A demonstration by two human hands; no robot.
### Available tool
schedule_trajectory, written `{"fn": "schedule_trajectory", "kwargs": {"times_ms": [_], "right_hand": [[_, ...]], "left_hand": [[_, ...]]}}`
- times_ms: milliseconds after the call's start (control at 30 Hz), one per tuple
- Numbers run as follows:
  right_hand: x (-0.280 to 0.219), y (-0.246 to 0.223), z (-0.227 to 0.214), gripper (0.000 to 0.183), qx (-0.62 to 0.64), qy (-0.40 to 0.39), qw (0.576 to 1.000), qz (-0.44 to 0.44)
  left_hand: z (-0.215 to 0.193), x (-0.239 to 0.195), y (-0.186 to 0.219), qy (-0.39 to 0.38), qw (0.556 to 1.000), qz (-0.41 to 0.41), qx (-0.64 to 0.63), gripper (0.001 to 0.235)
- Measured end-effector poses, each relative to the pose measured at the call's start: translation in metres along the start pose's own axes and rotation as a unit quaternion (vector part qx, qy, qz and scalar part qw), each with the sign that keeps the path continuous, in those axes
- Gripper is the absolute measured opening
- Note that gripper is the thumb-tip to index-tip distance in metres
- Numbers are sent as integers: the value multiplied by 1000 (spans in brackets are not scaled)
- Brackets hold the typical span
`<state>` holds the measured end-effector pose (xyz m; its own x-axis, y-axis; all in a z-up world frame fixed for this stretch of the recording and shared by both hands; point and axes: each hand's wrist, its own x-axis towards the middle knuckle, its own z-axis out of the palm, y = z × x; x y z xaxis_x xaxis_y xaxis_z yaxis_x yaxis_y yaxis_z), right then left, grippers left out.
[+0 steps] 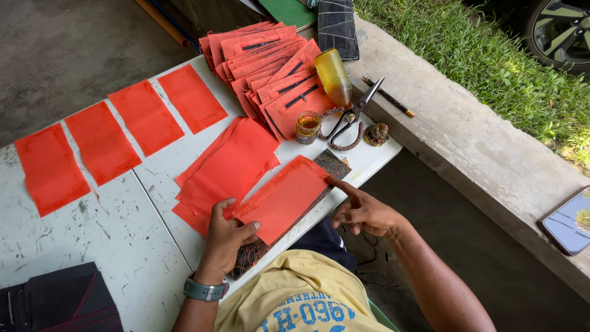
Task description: The person repeatedly applies glue to rectangular orange paper sheets using a small brush. They pick up each sheet, apply glue to one side, and place it on a growing stack on the table.
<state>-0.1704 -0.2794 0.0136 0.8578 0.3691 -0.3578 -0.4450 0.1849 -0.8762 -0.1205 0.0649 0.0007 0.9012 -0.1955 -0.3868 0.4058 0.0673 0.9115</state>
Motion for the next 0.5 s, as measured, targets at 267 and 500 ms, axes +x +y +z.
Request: {"fn": "schedule_trajectory", "kwargs": {"times_ms": [267, 500], "right_hand": [[-7, -9, 44, 106, -274, -9, 959, 66], [-9, -4, 139, 104, -526, -108, 842, 63]], "left_hand": [[-6, -6, 4, -22, 997, 34, 68, 80], [1, -13, 28, 30, 957, 80, 276, 81]]}}
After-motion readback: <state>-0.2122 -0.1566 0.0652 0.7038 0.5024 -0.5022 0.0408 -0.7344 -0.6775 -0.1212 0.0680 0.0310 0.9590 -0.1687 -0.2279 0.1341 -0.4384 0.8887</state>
